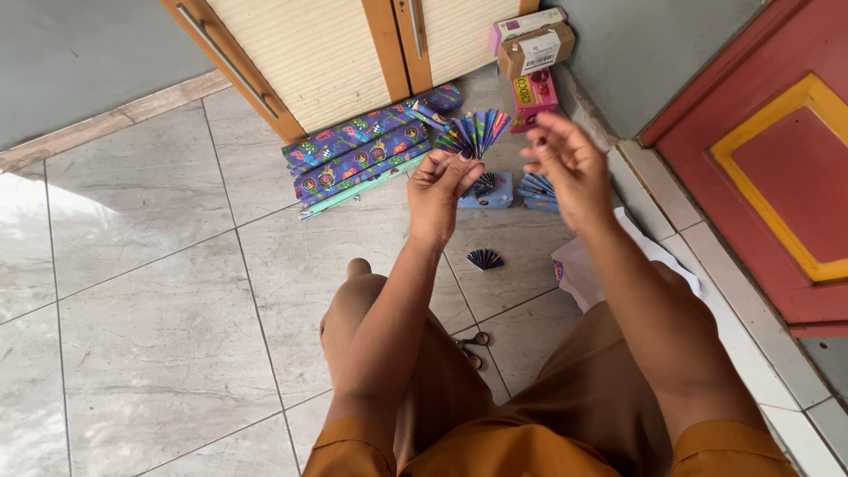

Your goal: The person sits on the floor and assembles small paper fans by folding patterned paper, cutting the edges, and tying them with ribbon. The person uses scissors to trim the paper and secures the folded fans with a purple ribbon.

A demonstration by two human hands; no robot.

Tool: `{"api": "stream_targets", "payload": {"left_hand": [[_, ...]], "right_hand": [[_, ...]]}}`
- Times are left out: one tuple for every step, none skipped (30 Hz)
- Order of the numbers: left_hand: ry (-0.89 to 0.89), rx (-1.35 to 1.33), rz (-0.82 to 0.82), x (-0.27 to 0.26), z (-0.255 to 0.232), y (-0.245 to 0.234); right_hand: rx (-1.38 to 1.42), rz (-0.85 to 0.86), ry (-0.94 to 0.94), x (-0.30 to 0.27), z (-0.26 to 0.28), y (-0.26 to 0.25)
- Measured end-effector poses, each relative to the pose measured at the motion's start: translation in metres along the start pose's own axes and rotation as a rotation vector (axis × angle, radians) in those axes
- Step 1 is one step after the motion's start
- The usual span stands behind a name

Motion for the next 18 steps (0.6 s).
{"api": "stream_targets", "payload": {"left_hand": [[-0.009,0.017,-0.013,0.0,0.001,0.001],[-0.02,0.035,-0.026,-0.001,0.001,0.003],[-0.03,0.052,-0.039,-0.003,0.002,0.004],[-0.036,0.069,-0.033,-0.004,0.003,0.007],[-0.042,0.085,-0.026,-0.005,0.004,0.01],[-0.048,0.101,-0.018,-0.006,0.005,0.012],[-0.054,0.106,-0.017,-0.007,0.005,0.014],[-0.062,0.111,-0.016,-0.008,0.005,0.015],[-0.07,0.116,-0.015,-0.008,0.006,0.016],[-0.072,0.112,-0.012,-0.008,0.006,0.016],[-0.073,0.109,-0.009,-0.007,0.006,0.016],[-0.074,0.105,-0.005,-0.006,0.006,0.016],[-0.077,0.106,-0.006,-0.006,0.007,0.015],[-0.079,0.108,-0.008,-0.006,0.007,0.014],[-0.082,0.11,-0.009,-0.005,0.008,0.013],[-0.08,0.097,-0.01,-0.005,0.009,0.011],[-0.079,0.084,-0.011,-0.004,0.01,0.01],[-0.078,0.071,-0.012,-0.003,0.011,0.009]], "right_hand": [[0.084,0.006,0.072,0.001,-0.009,0.003],[0.167,0.012,0.145,0.002,-0.017,0.005],[0.215,0.014,0.177,0.001,-0.023,0.007],[0.263,0.017,0.208,0.001,-0.029,0.01],[0.312,0.02,0.239,0.001,-0.033,0.012],[0.327,0.011,0.237,0.002,-0.036,0.013],[0.342,0.001,0.235,0.003,-0.038,0.015],[0.357,-0.01,0.235,0.004,-0.04,0.016],[0.362,-0.017,0.234,0.005,-0.042,0.016],[0.368,-0.026,0.235,0.006,-0.044,0.016],[0.373,-0.034,0.235,0.007,-0.045,0.016],[0.383,-0.033,0.244,0.007,-0.047,0.015],[0.392,-0.032,0.253,0.008,-0.048,0.015],[0.402,-0.03,0.261,0.008,-0.049,0.015],[0.412,-0.034,0.271,0.009,-0.049,0.015],[0.423,-0.039,0.282,0.009,-0.05,0.016],[0.434,-0.043,0.293,0.009,-0.05,0.016],[0.452,-0.053,0.302,0.009,-0.051,0.016]]}}
Point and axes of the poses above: each hand's wrist, its own x-axis towards the middle knuckle, its own y-axis out of the palm, z = x × y, the point moved 3 cm from there along x, towards the middle knuckle, and after that the axes turned 2 degrees about y, right-handed, at the moved point
